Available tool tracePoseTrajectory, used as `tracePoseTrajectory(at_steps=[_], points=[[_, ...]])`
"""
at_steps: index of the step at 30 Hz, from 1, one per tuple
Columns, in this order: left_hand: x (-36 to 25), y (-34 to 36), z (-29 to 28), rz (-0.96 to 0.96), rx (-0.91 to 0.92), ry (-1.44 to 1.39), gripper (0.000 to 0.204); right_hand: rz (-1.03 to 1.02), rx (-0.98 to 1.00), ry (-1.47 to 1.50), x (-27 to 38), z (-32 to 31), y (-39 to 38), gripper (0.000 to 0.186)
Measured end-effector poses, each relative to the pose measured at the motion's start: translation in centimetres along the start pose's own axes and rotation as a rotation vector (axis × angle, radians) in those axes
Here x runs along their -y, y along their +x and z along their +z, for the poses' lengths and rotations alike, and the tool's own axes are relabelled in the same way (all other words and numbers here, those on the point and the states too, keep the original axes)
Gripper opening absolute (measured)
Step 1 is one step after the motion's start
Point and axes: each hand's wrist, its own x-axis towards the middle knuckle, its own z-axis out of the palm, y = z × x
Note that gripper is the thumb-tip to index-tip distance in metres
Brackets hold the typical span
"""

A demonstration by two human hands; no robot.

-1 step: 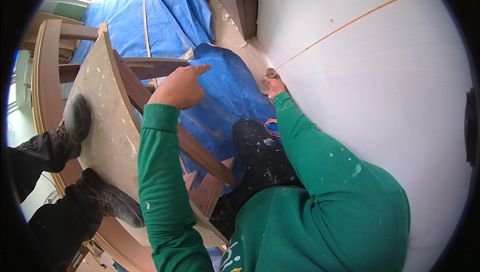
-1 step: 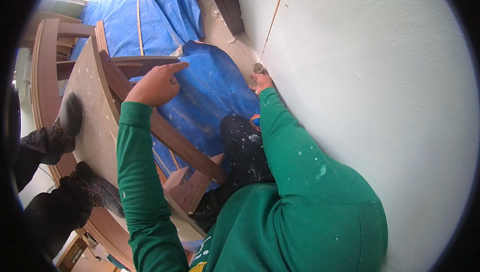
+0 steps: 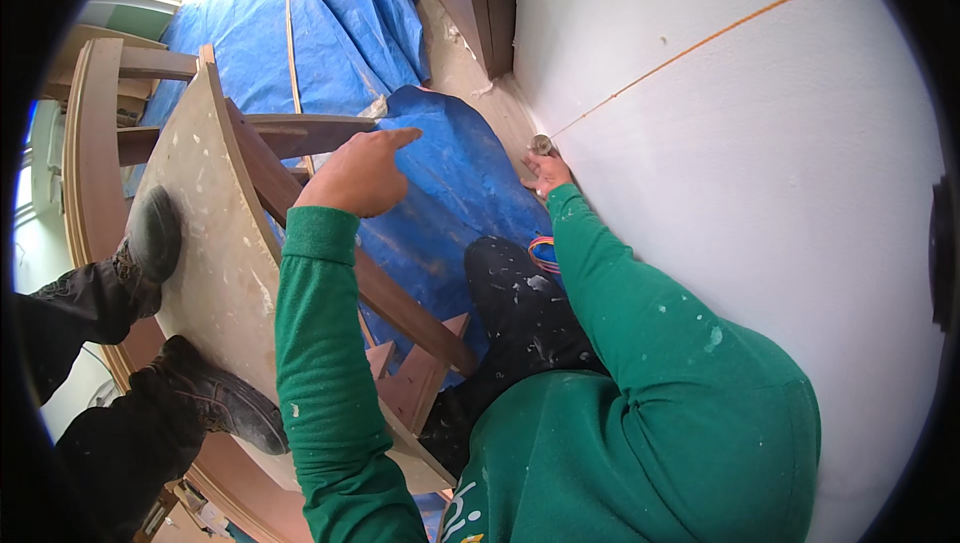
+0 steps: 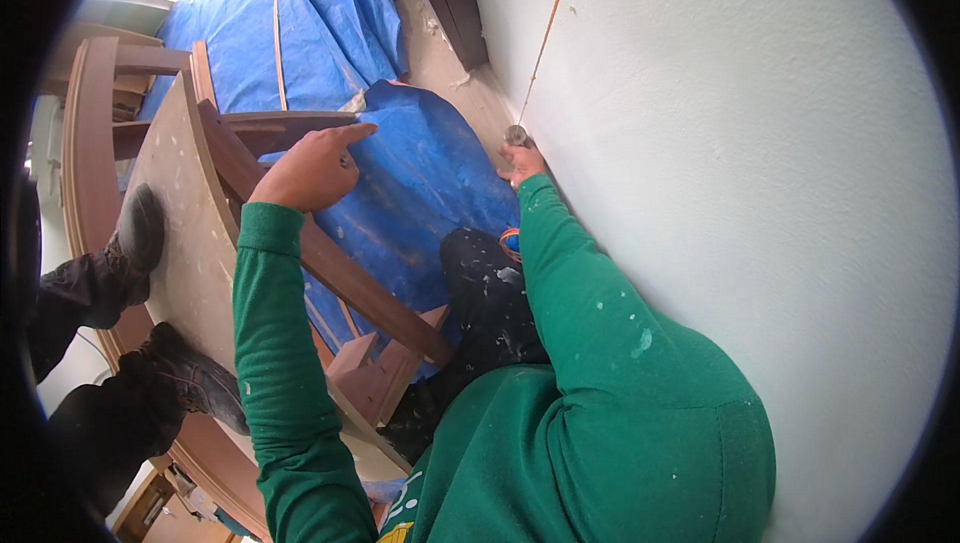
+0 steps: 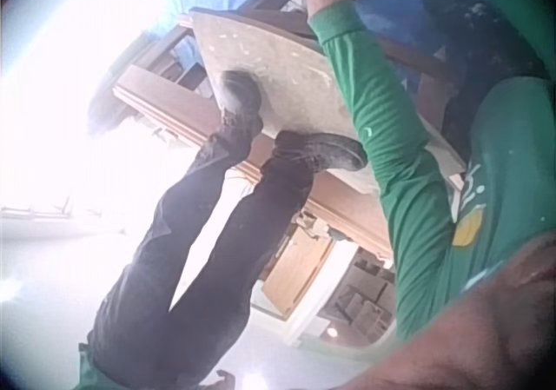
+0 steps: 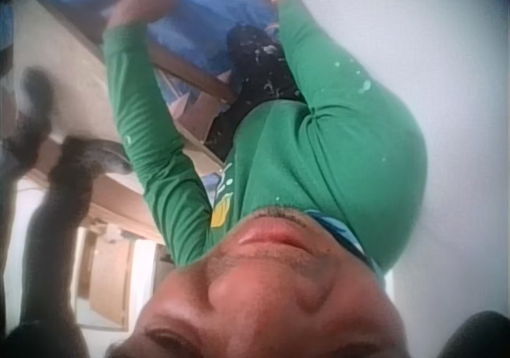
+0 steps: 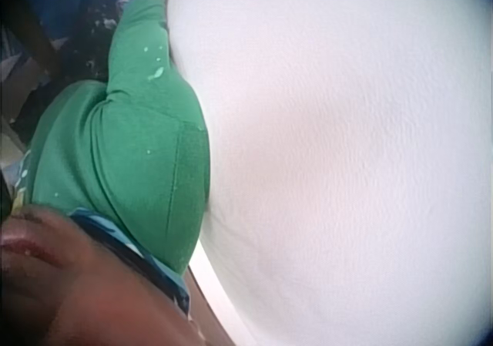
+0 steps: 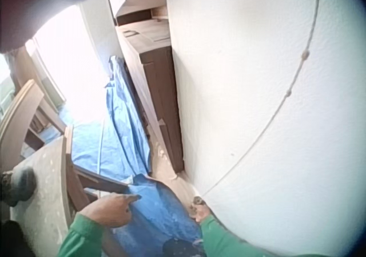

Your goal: The person kneels on the floor and uses a tool to work on a wall fixture near the baseboard. They then retrieve a utility knife from a toolbox and continue working on the wall area, handling wires and adjusting the trim.

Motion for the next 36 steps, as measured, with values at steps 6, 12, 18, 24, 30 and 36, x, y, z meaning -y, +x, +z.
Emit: tracePoseTrajectory(at_steps=[6,12,18,24,30,36], points=[[-0.3,0.3,-0.4,-0.027,0.006,0.011,0.06,-0.011,-0.024,0.033,0.8,0.9,-0.1,0.052],[-0.4,0.4,-0.4,-0.034,0.008,0.027,0.06,-0.007,0.011,0.042,0.8,0.4,0.4,0.049],[-0.2,0.6,-0.2,-0.028,0.007,0.023,0.061,0.001,-0.005,0.034,0.5,0.2,1.0,0.039],[-0.3,0.6,-0.2,-0.047,0.029,0.022,0.061,0.0,-0.012,0.015,0.6,0.7,0.6,0.042],[-0.4,0.6,-0.3,-0.073,0.052,0.007,0.065,0.001,0.002,0.011,0.7,0.7,0.5,0.051],[-0.8,0.7,-0.7,-0.1,0.094,-0.004,0.073,0.002,0.0,0.025,0.7,0.5,0.6,0.056]])
